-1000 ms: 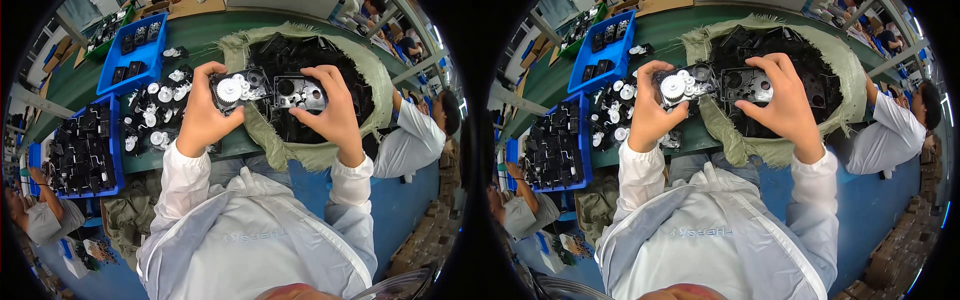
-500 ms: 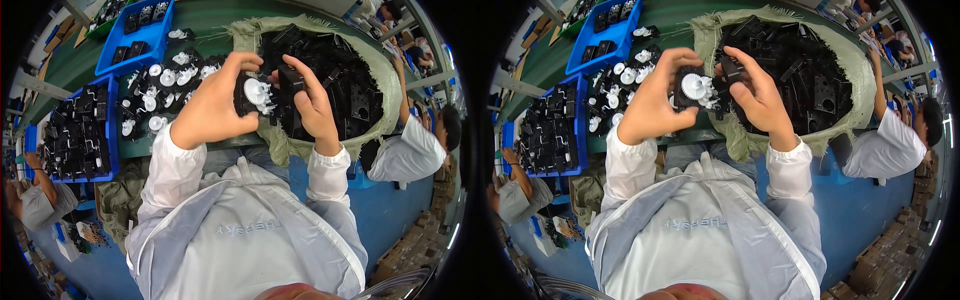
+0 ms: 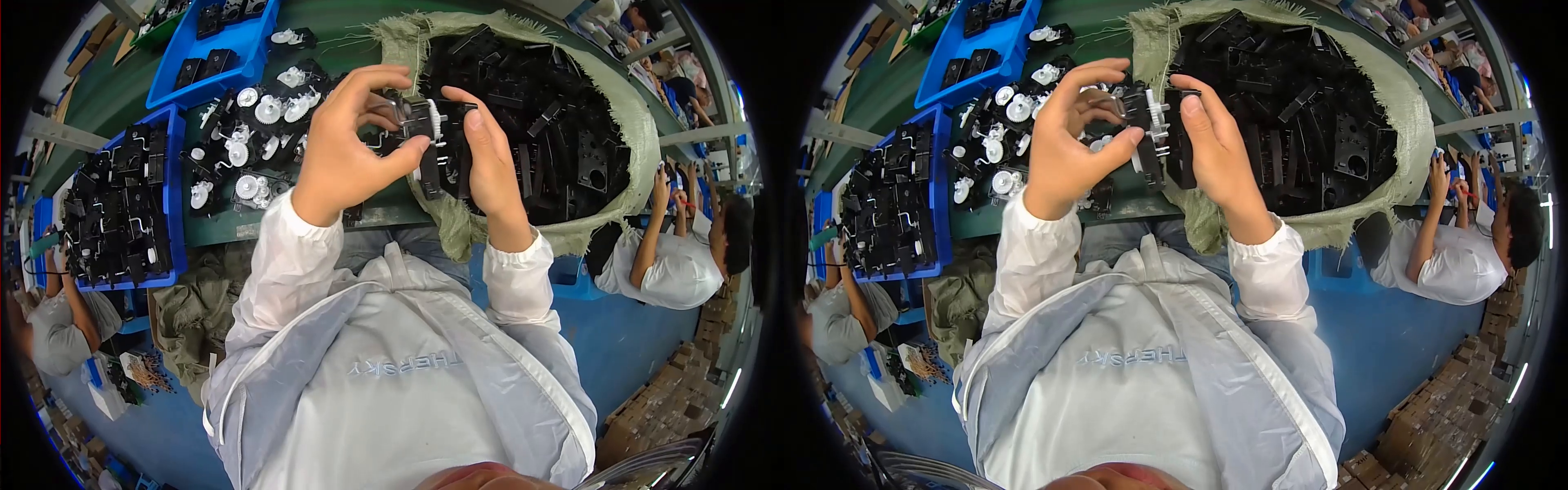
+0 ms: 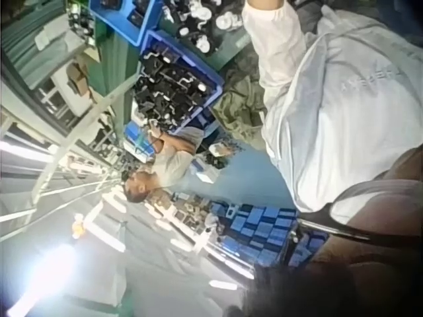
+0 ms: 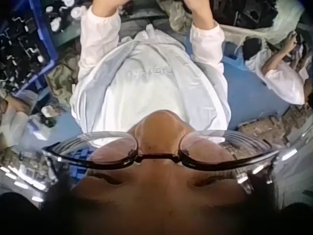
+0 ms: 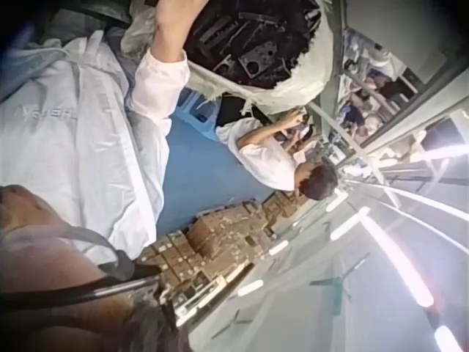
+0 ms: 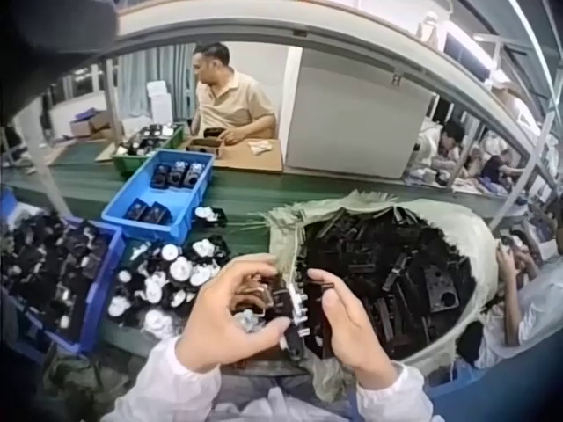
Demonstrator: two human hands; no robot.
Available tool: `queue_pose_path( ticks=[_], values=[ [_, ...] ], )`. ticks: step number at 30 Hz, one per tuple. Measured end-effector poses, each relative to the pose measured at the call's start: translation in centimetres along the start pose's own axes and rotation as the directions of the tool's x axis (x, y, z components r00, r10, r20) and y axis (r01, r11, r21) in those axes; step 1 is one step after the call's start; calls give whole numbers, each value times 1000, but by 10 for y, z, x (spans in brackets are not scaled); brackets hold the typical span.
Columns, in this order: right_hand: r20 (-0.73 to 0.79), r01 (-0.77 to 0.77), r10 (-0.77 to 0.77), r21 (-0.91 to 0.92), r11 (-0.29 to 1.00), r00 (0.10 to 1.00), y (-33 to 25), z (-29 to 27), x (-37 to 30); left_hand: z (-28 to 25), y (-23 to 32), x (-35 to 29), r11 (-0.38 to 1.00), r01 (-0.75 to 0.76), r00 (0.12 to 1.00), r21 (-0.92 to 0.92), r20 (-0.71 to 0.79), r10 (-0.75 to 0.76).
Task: Assemble black plastic housings with white internal components at a factory workbench.
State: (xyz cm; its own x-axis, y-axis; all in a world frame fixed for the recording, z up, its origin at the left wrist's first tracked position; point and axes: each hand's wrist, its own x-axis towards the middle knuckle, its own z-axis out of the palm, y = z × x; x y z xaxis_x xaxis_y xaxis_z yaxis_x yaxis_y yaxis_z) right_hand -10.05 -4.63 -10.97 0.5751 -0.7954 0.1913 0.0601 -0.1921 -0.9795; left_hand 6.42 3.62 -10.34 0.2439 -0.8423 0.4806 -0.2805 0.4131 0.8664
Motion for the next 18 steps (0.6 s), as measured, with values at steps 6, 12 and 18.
queue_pose_path(
  ticks=[6,12,18],
  values=[
    [-106,-2,17,134,991,994,2,23,-3,31,-19,-19,947,57,969,-315,-210,-128],
    [-157,-2,5,17,1000,988,-3,20,-1,35,-16,-26,921,154,963,-359,-155,-222],
    [-154,10,-9,7,1000,988,-3,18,2,31,-10,-22,966,125,983,-228,-106,-152]
  ],
)
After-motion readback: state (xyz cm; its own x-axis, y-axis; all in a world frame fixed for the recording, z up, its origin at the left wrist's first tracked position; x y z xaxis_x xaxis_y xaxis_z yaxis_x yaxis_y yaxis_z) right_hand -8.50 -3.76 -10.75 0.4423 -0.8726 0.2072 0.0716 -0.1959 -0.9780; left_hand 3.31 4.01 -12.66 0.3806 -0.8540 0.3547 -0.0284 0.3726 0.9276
